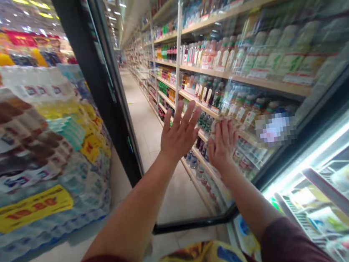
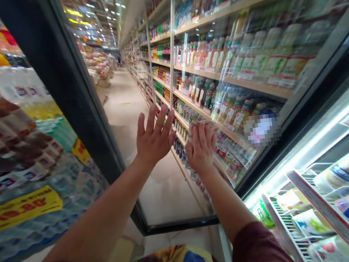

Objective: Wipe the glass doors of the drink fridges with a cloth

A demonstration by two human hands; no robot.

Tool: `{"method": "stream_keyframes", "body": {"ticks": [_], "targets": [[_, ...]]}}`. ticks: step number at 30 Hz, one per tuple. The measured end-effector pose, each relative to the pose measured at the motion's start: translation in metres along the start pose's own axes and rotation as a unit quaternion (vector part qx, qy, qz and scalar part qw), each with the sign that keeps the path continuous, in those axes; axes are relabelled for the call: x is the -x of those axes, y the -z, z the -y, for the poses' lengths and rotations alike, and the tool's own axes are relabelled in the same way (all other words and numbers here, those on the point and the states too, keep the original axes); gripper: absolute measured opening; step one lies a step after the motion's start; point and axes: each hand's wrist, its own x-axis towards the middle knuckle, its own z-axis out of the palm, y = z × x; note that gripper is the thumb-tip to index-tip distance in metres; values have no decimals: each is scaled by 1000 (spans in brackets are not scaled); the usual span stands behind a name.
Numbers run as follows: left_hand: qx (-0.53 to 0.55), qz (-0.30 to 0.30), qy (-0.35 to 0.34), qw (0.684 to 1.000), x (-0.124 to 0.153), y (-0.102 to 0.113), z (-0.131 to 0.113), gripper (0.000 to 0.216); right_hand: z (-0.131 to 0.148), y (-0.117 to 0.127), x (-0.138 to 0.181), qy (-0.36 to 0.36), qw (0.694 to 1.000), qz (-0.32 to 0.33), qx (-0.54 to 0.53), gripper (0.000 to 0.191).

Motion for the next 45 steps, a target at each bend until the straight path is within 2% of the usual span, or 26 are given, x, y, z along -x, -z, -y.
{"method": "stream_keyframes", "body": {"ticks": [2,5,7,9,12,14,16,20,22,24,28,30,32,36,38,40,43,45], "targets": [[6,12,4,1000,0,0,0,67,-11,4,-21,-23,1000,-15,-3,62],[6,20,7,1000,0,-2,1,67,-25,14,-76,-77,995,-62,-8,61],[6,23,8,1000,0,-2,2,67,-23,16,-92,-86,994,-71,-11,61],[8,26,9,1000,0,-2,1,67,-14,14,-75,-73,995,-60,-14,61],[4,23,8,1000,0,0,0,68,3,4,-14,-23,999,-21,-19,64],[-11,17,2,1000,0,1,-1,68,6,-1,13,-12,1000,4,-11,64],[-24,7,-6,1000,0,1,-1,68,1,-1,8,-28,999,11,-11,63],[-24,-8,-11,1000,0,0,1,69,-15,10,-56,-79,996,-27,-25,63],[-15,-11,-12,1000,1,-1,1,70,-13,12,-66,-88,995,-36,-19,63],[1,-7,-8,1000,1,-1,1,70,-3,8,-41,-91,996,-19,-11,63],[20,3,2,1000,2,-1,0,68,17,-6,52,-78,996,52,-2,59],[20,-2,-1,1000,1,-1,0,68,18,-7,71,-78,994,70,-6,57],[14,-12,-9,1000,0,-1,0,68,11,-1,57,-94,994,61,-14,57],[17,-6,-8,1000,-1,-1,0,68,-4,15,-14,-130,991,-3,-22,59],[25,4,1,1000,-1,-1,0,67,-4,16,-27,-129,991,-10,-25,60],[20,4,5,1000,0,0,0,67,1,11,-11,-121,992,3,-28,61],[-11,-6,-2,1000,0,1,-1,67,12,2,38,-92,995,37,-27,60],[-36,-14,-9,999,0,2,-1,66,12,-1,54,-77,995,54,-34,59]]}}
